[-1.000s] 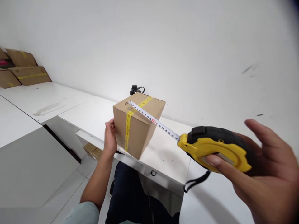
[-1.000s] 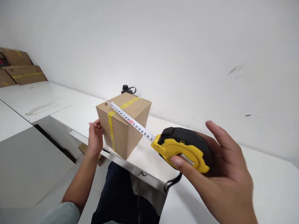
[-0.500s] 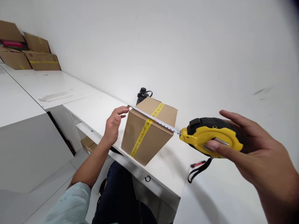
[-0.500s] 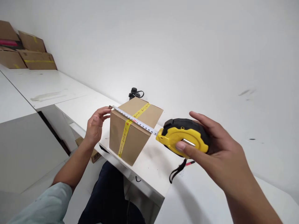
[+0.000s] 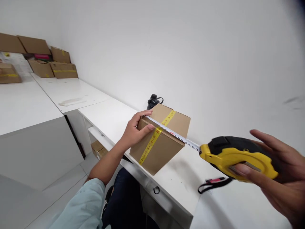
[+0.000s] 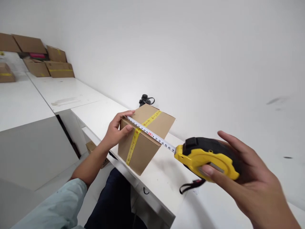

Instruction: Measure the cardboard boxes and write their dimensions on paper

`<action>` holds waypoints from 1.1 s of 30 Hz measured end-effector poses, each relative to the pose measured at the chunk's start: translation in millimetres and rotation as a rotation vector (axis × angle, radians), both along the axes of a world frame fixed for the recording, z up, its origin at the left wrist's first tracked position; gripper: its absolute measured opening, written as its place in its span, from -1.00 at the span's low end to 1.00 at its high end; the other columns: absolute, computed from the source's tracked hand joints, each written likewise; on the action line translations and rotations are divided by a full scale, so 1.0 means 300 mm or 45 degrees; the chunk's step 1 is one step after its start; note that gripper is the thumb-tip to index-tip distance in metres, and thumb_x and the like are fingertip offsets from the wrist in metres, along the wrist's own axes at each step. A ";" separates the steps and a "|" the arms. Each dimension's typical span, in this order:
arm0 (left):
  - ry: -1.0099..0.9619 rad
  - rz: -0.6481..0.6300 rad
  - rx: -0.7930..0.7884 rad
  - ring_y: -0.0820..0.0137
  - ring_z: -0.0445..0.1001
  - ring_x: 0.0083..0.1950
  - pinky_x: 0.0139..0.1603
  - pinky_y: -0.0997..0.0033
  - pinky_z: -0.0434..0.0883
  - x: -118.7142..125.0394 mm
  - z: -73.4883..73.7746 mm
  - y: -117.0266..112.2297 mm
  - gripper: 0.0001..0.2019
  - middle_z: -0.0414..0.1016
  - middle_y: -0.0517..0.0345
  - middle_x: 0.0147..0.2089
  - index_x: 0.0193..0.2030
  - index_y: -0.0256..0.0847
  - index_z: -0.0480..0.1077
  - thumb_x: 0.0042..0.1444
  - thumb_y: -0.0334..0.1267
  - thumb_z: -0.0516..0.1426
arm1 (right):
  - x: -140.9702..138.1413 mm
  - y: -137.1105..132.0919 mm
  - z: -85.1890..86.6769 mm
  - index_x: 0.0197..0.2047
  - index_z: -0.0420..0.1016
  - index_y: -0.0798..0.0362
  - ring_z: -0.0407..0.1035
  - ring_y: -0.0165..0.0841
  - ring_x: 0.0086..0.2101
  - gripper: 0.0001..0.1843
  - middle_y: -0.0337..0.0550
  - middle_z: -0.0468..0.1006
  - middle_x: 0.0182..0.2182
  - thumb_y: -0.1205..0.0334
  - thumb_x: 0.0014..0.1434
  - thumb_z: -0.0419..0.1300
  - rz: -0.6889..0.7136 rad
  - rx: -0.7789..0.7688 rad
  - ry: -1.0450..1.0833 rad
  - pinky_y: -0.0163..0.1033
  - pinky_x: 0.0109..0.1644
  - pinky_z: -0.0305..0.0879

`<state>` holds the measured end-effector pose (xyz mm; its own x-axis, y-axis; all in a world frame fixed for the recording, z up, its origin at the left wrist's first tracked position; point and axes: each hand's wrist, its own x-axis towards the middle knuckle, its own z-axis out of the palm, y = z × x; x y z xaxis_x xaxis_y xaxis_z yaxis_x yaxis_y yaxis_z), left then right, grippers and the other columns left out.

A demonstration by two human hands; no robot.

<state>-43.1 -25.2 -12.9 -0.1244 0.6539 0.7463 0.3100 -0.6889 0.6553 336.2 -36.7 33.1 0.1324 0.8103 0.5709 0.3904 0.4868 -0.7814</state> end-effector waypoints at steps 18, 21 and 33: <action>-0.526 -0.051 0.093 0.19 0.67 0.11 0.27 0.15 0.51 0.090 0.004 0.075 -0.56 0.76 0.06 -0.02 -0.13 -0.11 0.66 0.43 0.17 0.12 | -0.137 -0.096 0.005 0.35 0.54 -0.41 0.63 0.02 -0.14 0.00 -0.14 0.68 0.05 -0.37 -0.18 0.55 -0.039 0.092 -0.199 0.12 -0.17 0.74; -0.517 -0.117 0.051 0.20 0.67 0.09 0.22 0.17 0.52 0.083 0.000 0.085 -0.58 0.76 0.06 -0.02 -0.06 -0.11 0.65 0.42 0.15 0.13 | -0.165 -0.117 0.024 0.38 0.51 -0.44 0.61 0.06 -0.13 -0.01 -0.14 0.68 0.02 -0.37 -0.14 0.54 -0.071 -0.010 -0.213 0.26 -0.11 0.72; -0.601 -0.251 0.007 0.22 0.64 0.11 0.23 0.20 0.48 0.039 -0.017 0.110 -0.72 0.75 0.11 0.02 -0.07 -0.08 0.63 0.39 0.01 0.16 | -0.151 -0.065 0.049 0.31 0.56 -0.49 0.59 0.13 -0.24 -0.02 -0.09 0.69 -0.04 -0.36 -0.23 0.55 -0.042 0.045 -0.281 0.44 -0.19 0.66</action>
